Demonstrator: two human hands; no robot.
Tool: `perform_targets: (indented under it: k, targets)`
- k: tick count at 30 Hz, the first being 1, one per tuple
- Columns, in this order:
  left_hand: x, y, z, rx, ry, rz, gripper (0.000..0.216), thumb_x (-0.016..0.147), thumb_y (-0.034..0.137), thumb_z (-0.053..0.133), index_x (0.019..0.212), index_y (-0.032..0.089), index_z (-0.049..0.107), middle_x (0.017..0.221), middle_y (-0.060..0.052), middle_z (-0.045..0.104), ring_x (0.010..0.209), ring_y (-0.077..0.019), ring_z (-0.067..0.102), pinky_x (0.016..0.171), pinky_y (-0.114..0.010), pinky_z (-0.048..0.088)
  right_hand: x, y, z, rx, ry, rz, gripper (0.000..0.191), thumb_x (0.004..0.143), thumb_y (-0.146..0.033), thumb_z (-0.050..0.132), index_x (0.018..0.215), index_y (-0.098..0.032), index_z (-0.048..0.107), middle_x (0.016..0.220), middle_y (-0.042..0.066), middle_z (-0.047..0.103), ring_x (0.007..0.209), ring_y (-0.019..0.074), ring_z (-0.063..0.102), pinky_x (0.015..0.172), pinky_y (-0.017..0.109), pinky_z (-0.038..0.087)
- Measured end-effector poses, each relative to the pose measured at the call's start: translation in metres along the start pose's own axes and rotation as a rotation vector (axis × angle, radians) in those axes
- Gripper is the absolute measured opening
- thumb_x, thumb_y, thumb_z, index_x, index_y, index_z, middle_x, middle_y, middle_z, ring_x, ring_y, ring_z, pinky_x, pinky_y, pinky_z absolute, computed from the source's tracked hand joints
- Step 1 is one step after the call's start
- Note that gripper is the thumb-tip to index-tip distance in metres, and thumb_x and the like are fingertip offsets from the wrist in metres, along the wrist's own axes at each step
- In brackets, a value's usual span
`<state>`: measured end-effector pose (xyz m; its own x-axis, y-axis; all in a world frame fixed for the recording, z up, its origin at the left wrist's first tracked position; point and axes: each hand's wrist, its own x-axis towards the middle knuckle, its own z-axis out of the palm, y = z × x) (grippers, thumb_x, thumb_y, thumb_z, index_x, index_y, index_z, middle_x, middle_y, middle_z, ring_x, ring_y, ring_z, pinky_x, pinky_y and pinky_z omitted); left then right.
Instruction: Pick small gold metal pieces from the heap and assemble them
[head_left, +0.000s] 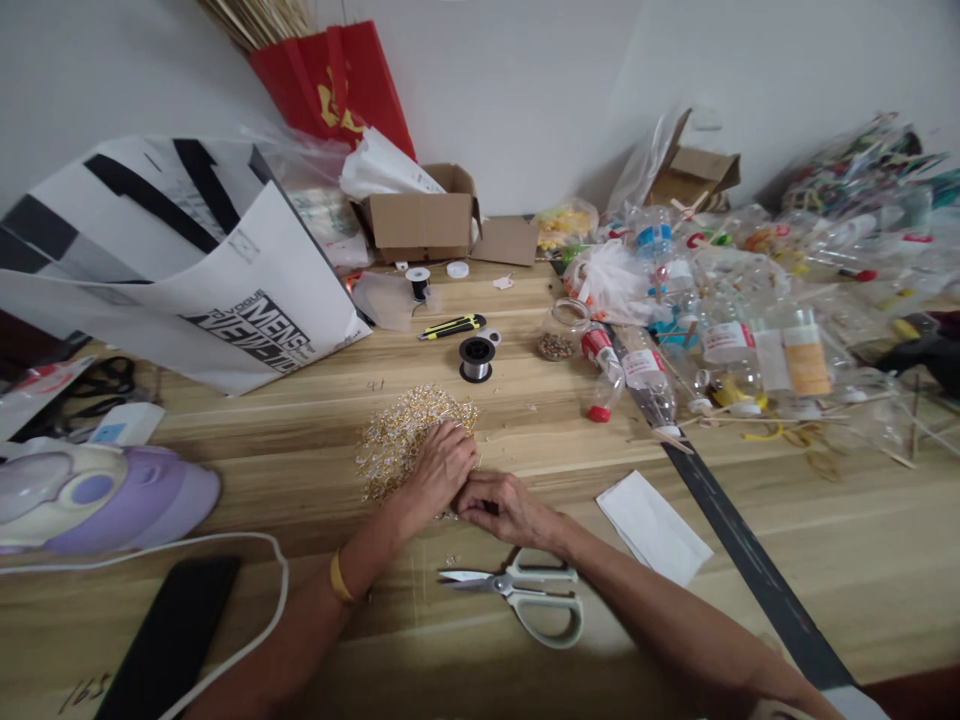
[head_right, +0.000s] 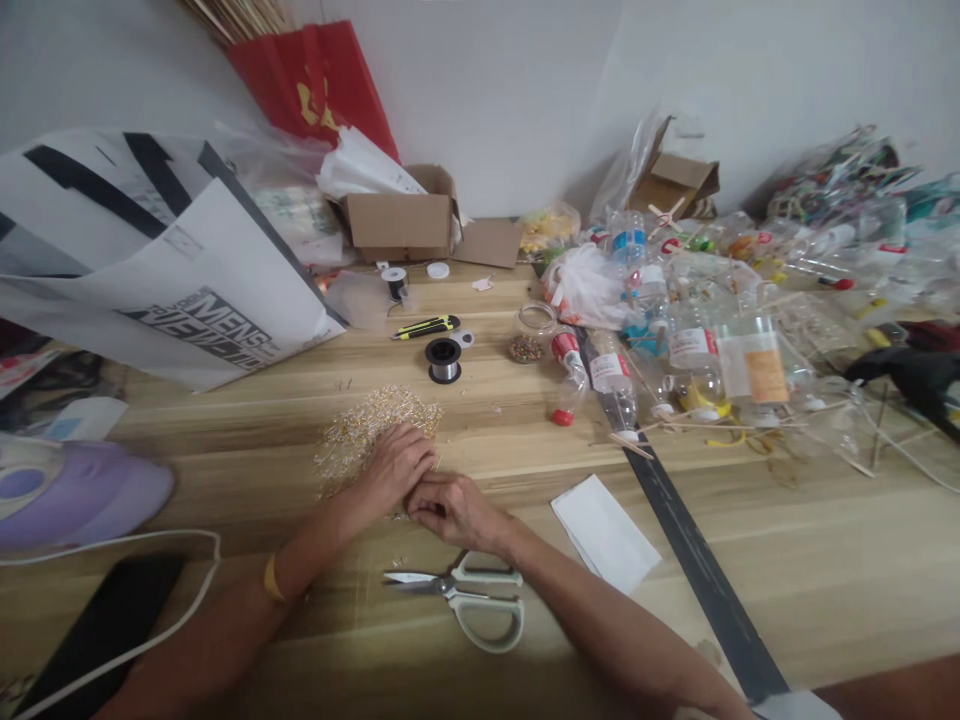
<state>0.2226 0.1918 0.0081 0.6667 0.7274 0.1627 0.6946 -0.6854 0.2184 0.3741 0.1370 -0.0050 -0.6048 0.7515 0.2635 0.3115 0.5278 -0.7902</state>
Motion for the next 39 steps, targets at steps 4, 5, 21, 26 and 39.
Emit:
perform_targets:
  k: [4,5,21,26,39]
  targets:
    - [0.004,0.002,-0.005,-0.029,0.012,-0.011,0.019,0.089,0.017,0.044,0.080,0.016,0.060,0.084,-0.006,0.060,0.086,-0.0209,0.049,0.084,-0.036,0.040,-0.001,0.002,0.000,0.054,-0.013,0.020,0.012,0.087,-0.018,0.054,0.079,-0.015,0.062,0.076,0.004,0.064,0.076,0.0149,0.057,0.073,0.025,0.045]
    - [0.005,0.003,-0.006,-0.043,0.016,-0.012,0.019,0.089,0.017,0.043,0.080,0.016,0.060,0.084,-0.006,0.060,0.086,-0.0208,0.050,0.084,-0.035,0.040,-0.001,0.003,0.000,0.081,-0.009,0.032,0.012,0.087,-0.019,0.054,0.078,-0.015,0.062,0.076,0.004,0.063,0.075,0.0146,0.056,0.072,0.025,0.045]
    - [-0.008,-0.001,-0.021,-0.500,0.018,-0.201,0.032,0.091,0.029,0.042,0.064,0.016,0.055,0.059,0.002,0.052,0.059,-0.0120,0.045,0.058,-0.023,0.035,0.000,0.007,0.002,0.165,0.381,0.234,0.016,0.086,-0.029,0.055,0.080,-0.015,0.060,0.073,0.003,0.058,0.065,0.0125,0.051,0.059,0.023,0.040]
    - [-0.015,0.002,-0.019,-0.537,-0.060,-0.206,0.032,0.088,0.038,0.046,0.070,0.016,0.059,0.062,0.002,0.056,0.059,-0.0122,0.049,0.058,-0.023,0.035,-0.002,0.010,0.001,0.145,0.411,0.310,0.021,0.086,-0.033,0.055,0.079,-0.014,0.061,0.066,0.001,0.055,0.059,0.0108,0.046,0.053,0.022,0.037]
    - [-0.022,0.003,-0.008,-0.273,-0.103,-0.117,0.023,0.090,0.019,0.039,0.077,0.017,0.059,0.074,-0.005,0.063,0.068,-0.0163,0.056,0.067,-0.027,0.041,-0.001,-0.002,-0.018,-0.104,0.312,0.236,0.018,0.082,-0.026,0.059,0.096,-0.015,0.057,0.076,0.001,0.056,0.063,0.0123,0.050,0.057,0.023,0.042]
